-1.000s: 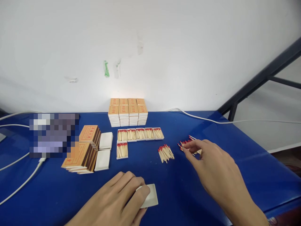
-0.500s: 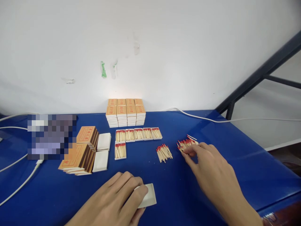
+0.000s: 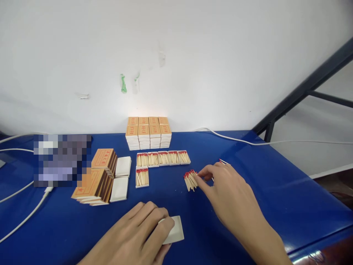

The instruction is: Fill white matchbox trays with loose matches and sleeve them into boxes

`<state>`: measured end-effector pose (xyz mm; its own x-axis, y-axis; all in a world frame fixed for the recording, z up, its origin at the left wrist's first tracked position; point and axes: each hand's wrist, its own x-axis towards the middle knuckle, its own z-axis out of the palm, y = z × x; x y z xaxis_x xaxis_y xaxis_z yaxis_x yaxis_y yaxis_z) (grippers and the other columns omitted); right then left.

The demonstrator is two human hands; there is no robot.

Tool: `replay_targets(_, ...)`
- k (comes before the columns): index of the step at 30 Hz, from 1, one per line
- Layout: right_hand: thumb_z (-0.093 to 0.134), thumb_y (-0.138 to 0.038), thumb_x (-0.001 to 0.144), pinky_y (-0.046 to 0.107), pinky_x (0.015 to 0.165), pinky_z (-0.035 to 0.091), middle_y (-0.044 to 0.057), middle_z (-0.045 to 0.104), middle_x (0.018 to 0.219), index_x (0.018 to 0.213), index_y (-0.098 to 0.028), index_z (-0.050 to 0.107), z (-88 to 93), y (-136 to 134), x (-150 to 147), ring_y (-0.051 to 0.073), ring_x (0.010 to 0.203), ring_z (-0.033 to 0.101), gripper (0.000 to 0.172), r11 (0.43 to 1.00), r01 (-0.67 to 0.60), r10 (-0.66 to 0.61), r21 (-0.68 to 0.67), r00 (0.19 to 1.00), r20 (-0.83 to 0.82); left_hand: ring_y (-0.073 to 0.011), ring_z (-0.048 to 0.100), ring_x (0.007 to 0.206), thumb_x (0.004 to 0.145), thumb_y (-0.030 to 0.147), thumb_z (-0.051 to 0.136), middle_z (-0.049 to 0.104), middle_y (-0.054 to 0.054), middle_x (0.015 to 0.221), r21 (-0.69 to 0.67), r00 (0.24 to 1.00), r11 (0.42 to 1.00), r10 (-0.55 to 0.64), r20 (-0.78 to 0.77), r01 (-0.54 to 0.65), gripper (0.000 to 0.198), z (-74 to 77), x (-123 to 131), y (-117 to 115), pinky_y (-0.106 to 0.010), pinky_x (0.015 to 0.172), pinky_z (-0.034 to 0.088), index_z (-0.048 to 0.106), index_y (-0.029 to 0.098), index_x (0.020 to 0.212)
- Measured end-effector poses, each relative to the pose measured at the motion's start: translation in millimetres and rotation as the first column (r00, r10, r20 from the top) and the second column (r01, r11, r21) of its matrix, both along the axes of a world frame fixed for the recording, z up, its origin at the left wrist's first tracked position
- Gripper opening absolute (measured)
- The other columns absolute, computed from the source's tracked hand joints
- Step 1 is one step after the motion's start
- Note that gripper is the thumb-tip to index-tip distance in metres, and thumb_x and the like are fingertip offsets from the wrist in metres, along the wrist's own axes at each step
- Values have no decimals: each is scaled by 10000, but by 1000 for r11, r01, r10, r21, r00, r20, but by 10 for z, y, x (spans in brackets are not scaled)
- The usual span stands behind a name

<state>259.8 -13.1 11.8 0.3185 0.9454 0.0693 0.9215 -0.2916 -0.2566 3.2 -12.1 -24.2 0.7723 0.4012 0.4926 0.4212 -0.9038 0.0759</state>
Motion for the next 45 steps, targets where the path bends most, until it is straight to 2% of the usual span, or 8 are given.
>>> replay_targets(6, 632, -406, 1039, 432, 747, 493, 74, 832, 1042, 913, -296, 825, -41, -138, 288, 381, 1191, 729, 255, 988, 35, -34, 153, 999, -6, -251, 828, 950, 1069, 106, 512, 840, -23, 1135, -31, 1000, 1000, -3, 6, 3, 242, -37, -15, -18, -433, 852, 663, 645, 193, 1252)
replay_targets(9, 639, -416, 1021, 415, 724, 482, 58, 815, 1031, 965, -306, 823, -111, -182, 451, 338, 1049, 730, 221, 983, 84, -80, 161, 996, -28, -247, 832, 966, 1096, 131, 505, 843, -21, 1143, -29, 1000, 1000, -11, 8, 11, 234, -49, -23, -12, -431, 884, 661, 650, 195, 1269)
replay_targets(12, 653, -395, 1004, 394, 709, 470, 56, 795, 1035, 998, -307, 823, -197, -196, 531, 320, 1039, 724, 192, 986, 77, -71, 150, 997, -42, -245, 839, 993, 1123, 154, 477, 851, -25, 1144, 1, 1000, 1000, -14, 6, 14, 232, -47, -25, -6, -425, 922, 653, 655, 194, 1265)
replay_targets(20, 689, -320, 983, 382, 706, 467, 45, 764, 1019, 928, -298, 796, -227, -192, 468, 306, 1053, 690, 122, 989, 120, -118, 87, 993, -20, -227, 846, 982, 1154, 167, 417, 858, -9, 1134, 16, 1000, 1000, 7, 1, -7, 253, -19, -26, -4, -414, 914, 644, 643, 203, 1263)
replay_targets(31, 689, -354, 981, 394, 666, 448, 78, 793, 978, 862, -278, 767, -193, -124, 396, 353, 1017, 703, 161, 988, 101, -106, 114, 994, 38, -244, 844, 967, 1113, 129, 445, 855, -17, 1133, 2, 1000, 1000, 5, -15, -5, 252, -28, -8, -7, -428, 879, 659, 643, 202, 1251)
replay_targets(36, 723, -453, 1017, 411, 661, 440, 101, 796, 1045, 953, -262, 792, -177, -95, 336, 397, 1088, 691, 212, 988, 142, -148, 67, 984, 101, -260, 847, 1005, 1108, 130, 459, 856, -29, 1156, 3, 1000, 1000, 4, -21, -4, 255, -30, -37, -24, -453, 912, 672, 645, 190, 1271)
replay_targets(42, 692, -327, 1052, 386, 652, 434, 100, 794, 1044, 942, -248, 772, -195, -96, 301, 372, 1099, 684, 158, 991, 125, -128, 38, 984, 120, -284, 834, 1008, 1047, 114, 579, 838, -63, 1192, -43, 999, 999, -28, -36, 26, 295, -61, -17, -5, -462, 905, 677, 650, 158, 1330)
replay_targets(45, 668, -278, 1062, 376, 653, 450, 95, 788, 1027, 926, -240, 756, -206, -105, 286, 345, 1084, 679, 167, 995, 83, -90, 53, 987, 133, -318, 847, 1051, 1071, 105, 539, 852, -62, 1230, 9, 995, 1000, -20, -101, 21, 354, -64, -29, -22, -496, 922, 673, 645, 164, 1404)
